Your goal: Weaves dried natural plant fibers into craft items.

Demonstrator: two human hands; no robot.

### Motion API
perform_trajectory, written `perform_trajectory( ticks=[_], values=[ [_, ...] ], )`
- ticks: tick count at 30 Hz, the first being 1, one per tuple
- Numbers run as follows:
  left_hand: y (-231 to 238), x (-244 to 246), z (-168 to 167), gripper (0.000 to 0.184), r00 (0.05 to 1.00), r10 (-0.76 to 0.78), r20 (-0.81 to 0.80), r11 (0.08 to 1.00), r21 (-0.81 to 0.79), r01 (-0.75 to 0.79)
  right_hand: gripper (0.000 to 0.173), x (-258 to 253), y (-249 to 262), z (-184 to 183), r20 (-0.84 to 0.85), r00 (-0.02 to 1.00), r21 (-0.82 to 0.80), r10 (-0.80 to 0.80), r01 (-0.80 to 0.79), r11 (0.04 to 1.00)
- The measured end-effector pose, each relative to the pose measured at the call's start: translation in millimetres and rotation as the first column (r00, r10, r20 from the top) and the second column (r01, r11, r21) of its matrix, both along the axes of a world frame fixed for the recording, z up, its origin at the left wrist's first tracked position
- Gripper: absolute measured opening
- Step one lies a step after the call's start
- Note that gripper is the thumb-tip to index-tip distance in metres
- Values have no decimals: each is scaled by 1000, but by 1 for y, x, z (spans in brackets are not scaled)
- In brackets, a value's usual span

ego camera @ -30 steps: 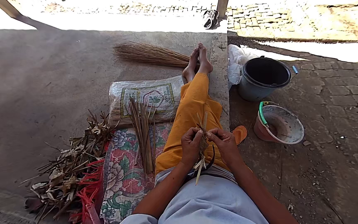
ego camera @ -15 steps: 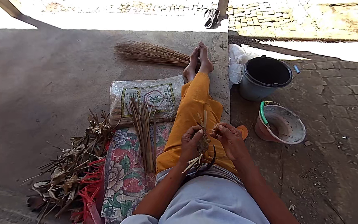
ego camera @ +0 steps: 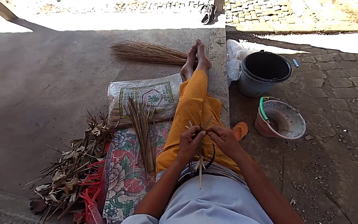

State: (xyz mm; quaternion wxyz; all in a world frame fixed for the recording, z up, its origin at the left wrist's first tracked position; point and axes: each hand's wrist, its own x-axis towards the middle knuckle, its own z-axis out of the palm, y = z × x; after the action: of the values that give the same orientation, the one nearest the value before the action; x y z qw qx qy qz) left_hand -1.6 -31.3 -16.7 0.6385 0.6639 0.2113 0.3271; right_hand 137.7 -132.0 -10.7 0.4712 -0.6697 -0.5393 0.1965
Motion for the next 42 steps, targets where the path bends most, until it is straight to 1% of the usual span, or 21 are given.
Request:
perform_trajectory(
  ticks=[4,8,12,13,17,18,19,21,22,24,25,26,29,31,32,33,34,35,37,39,42],
  values=[
    [5,-2,-3,11,997,-74,15,997,4,74,28,-4,1,3,-47,999,-123,23,-29,992],
    [4,-3,-5,10,998,-54,15,996,77,53,25,-5,5,7,-48,999,-150,-1,-6,989],
    [4,2,-17,12,1000,19,15,968,250,-22,16,-10,6,4,-366,926,-122,-86,44,992],
    [4,3,-20,12,999,39,6,957,287,-39,17,-10,6,2,-353,929,-128,-108,66,990],
    [10,0,-20,17,977,112,-179,903,428,-25,30,-8,9,3,54,994,-277,-99,110,954],
    [12,0,-18,18,968,119,-221,895,445,-8,34,-8,9,7,103,992,-314,-74,103,944],
    [14,0,-15,18,963,126,-239,887,461,-2,35,-9,11,9,139,989,-320,-58,101,942],
    [15,1,-11,18,965,151,-213,861,509,-22,34,-11,15,6,154,983,-213,-98,129,968],
    [16,2,-10,18,972,165,-166,832,552,-47,31,-13,18,2,89,984,-122,-152,162,979],
    [19,7,-14,16,982,187,6,719,681,-141,25,-17,25,-2,-301,935,0,-188,198,980],
    [22,9,-16,16,980,177,90,664,724,-186,27,-19,28,-1,-516,841,21,-162,202,979],
    [24,10,-17,16,974,158,162,628,745,-226,29,-19,31,0,-641,753,24,-148,213,977],
    [14,7,4,15,948,59,314,638,718,-278,25,4,35,-27,-669,688,-81,-281,308,948],
    [10,4,26,14,948,62,312,747,616,-252,25,32,31,-49,-672,615,-202,-414,385,900],
    [12,3,33,11,958,90,274,858,466,-214,22,43,27,-55,-601,664,-204,-445,411,889],
    [15,-1,38,11,976,102,193,962,229,-146,18,50,22,-57,-469,753,-187,-462,427,885],
    [21,-3,41,12,986,95,136,995,-49,-89,14,55,15,-52,-291,840,-172,-458,425,889],
    [26,-2,43,14,990,91,107,963,-263,-59,18,58,9,-39,-153,894,-160,-421,398,903],
    [25,1,45,16,992,100,81,882,-469,-51,32,51,5,-9,-2,940,-81,-342,340,937],
    [20,4,45,16,992,110,63,831,-553,-57,33,33,8,15,70,965,42,-251,248,968],
    [11,8,44,16,991,121,53,820,-567,-70,28,4,20,26,36,991,124,-132,126,984]
  ],
)
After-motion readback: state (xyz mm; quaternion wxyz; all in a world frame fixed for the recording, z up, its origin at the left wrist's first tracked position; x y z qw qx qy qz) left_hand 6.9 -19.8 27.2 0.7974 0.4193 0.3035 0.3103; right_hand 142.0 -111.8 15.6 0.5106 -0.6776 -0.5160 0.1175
